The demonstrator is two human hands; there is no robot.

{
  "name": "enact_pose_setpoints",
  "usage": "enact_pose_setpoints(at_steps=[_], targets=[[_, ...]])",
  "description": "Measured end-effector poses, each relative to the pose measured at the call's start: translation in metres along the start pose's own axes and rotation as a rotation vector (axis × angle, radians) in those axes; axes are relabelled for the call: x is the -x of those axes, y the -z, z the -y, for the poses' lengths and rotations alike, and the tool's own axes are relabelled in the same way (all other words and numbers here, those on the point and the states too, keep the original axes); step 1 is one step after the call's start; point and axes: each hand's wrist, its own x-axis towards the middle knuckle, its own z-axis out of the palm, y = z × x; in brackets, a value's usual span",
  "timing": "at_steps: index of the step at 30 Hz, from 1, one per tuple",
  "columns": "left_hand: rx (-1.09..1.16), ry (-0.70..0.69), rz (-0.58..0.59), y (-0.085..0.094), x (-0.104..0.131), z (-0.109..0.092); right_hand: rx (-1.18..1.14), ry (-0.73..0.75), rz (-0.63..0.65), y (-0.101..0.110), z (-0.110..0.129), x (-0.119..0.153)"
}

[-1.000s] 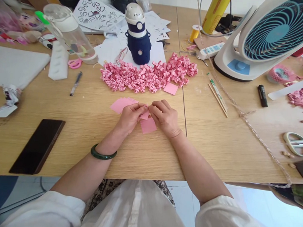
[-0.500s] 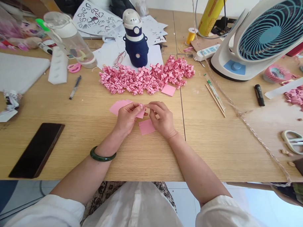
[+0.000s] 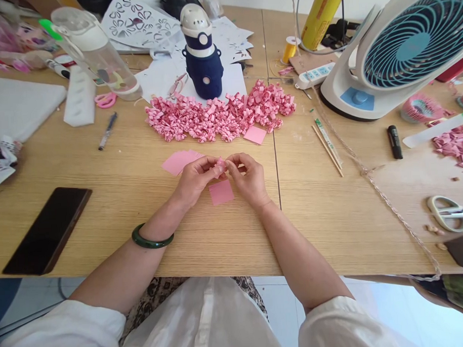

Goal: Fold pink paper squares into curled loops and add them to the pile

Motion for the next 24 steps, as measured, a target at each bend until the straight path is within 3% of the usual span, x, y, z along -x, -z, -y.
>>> enact_pose_setpoints(at_steps=[11, 16, 24], targets=[[-0.045, 0.012, -0.046, 0.002, -0.003, 0.004, -0.137, -0.157, 0.040, -0.003, -0.004, -0.003], [-0.046, 0.015, -0.020, 0.003, -0.002, 0.004, -0.089, -0.126, 0.076, -0.001, -0.005, -0.003], [-0.104, -0.017, -0.011, 0.006, -0.003, 0.011, 0.145, 0.018, 0.018, -0.002, -0.003, 0.000]])
